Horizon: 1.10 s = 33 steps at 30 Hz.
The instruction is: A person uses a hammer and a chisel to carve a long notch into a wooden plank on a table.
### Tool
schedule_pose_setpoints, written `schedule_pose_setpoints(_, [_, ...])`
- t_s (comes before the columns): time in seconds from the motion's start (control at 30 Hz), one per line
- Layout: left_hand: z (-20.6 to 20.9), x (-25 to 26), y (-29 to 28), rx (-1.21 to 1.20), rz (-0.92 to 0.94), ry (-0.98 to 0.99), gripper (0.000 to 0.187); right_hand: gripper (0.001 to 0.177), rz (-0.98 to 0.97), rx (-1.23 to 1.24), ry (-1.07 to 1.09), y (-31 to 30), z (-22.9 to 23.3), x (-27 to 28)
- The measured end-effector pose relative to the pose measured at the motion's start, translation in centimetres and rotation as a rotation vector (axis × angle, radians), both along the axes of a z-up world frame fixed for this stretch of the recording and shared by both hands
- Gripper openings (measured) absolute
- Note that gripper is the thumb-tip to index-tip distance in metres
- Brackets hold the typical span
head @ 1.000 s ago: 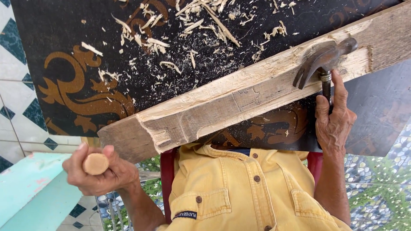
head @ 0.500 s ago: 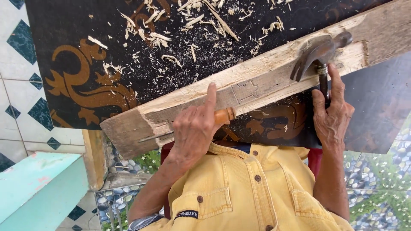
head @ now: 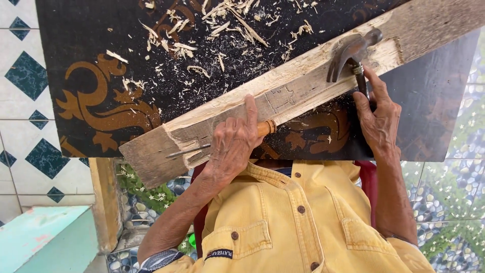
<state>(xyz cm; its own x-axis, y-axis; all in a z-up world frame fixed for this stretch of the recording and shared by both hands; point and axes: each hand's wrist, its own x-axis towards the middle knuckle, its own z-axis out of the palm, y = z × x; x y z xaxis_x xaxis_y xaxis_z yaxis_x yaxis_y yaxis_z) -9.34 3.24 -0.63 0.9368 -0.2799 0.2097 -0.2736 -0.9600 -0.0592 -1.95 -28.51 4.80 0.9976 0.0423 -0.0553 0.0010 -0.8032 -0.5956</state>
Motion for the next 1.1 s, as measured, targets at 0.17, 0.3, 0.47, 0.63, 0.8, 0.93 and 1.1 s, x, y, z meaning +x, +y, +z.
schedule_pose_setpoints(0.17, [-0.1, -1.1, 1.8, -0.124, -0.014, 0.032, 0.071, 0.05, -0.051, 0.054, 0.043, 0.1, 0.3, -1.2])
schedule_pose_setpoints(0.3, [2.3, -2.2, 5.3, -0.064, -0.036, 0.093, 0.073, 0.048, -0.011, 0.042, -0.003, -0.7, 0.3, -1.3])
schedule_pose_setpoints(0.47, [4.5, -3.8, 9.8, -0.004, 0.034, 0.23, 0.104, 0.049, 0.006, -0.029, 0.015, -0.9, -0.2, -1.5])
schedule_pose_setpoints(0.63, [7.4, -2.6, 11.2, -0.186, 0.173, 0.418, 0.095, 0.053, 0.045, -0.046, 0.01, -1.0, -1.2, -1.8])
schedule_pose_setpoints(0.8, [8.7, 1.3, 10.0, -0.561, 0.035, 0.175, 0.04, 0.05, 0.089, -0.139, -0.028, -2.1, -2.6, -2.2])
schedule_pose_setpoints(0.93, [9.7, 6.5, 6.8, -0.805, -0.052, 0.095, 0.039, 0.049, 0.158, -0.164, -0.048, -1.6, -2.4, -1.9])
schedule_pose_setpoints(1.1, [10.0, 11.2, 3.7, -1.324, -0.239, 0.322, 0.038, 0.05, 0.091, -0.141, 0.006, -0.9, -1.9, -1.8])
